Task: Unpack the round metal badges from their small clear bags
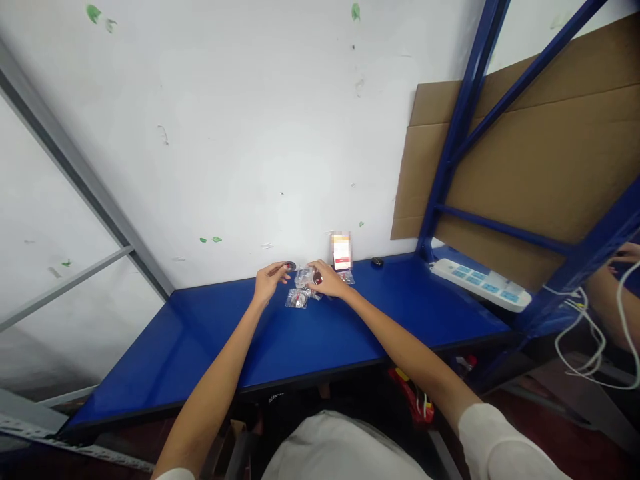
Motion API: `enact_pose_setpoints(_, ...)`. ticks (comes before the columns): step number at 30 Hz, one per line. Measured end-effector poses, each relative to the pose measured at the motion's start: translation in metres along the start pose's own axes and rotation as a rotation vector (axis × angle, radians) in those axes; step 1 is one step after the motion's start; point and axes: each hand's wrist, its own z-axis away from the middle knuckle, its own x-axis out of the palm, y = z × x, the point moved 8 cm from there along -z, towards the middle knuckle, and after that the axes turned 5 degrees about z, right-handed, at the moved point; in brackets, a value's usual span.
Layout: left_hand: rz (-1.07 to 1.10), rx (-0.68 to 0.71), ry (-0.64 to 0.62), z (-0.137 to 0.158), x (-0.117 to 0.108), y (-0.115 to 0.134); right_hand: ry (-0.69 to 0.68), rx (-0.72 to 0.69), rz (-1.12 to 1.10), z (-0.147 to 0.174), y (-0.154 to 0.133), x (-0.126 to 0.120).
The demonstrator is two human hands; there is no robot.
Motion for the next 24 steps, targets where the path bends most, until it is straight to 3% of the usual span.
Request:
enact_pose_setpoints(5, 0.01, 0.018, -0.177, 0.006, 0.017, 0.008, -0.005, 0.01, -0.039, -0.001, -0.003, -0.003)
enact_pose_setpoints(18, 0.047, -0.01, -0.358, 0.016, 0.035, 0.02, -0.098, 0.069, -0.091, 0.001, -0.008, -0.005)
enact_pose_setpoints(24, -0.012, -0.074, -0.334, 0.014, 0.035, 0.008, -0.127, 0.075, -0.063, 0.004, -0.012, -0.005)
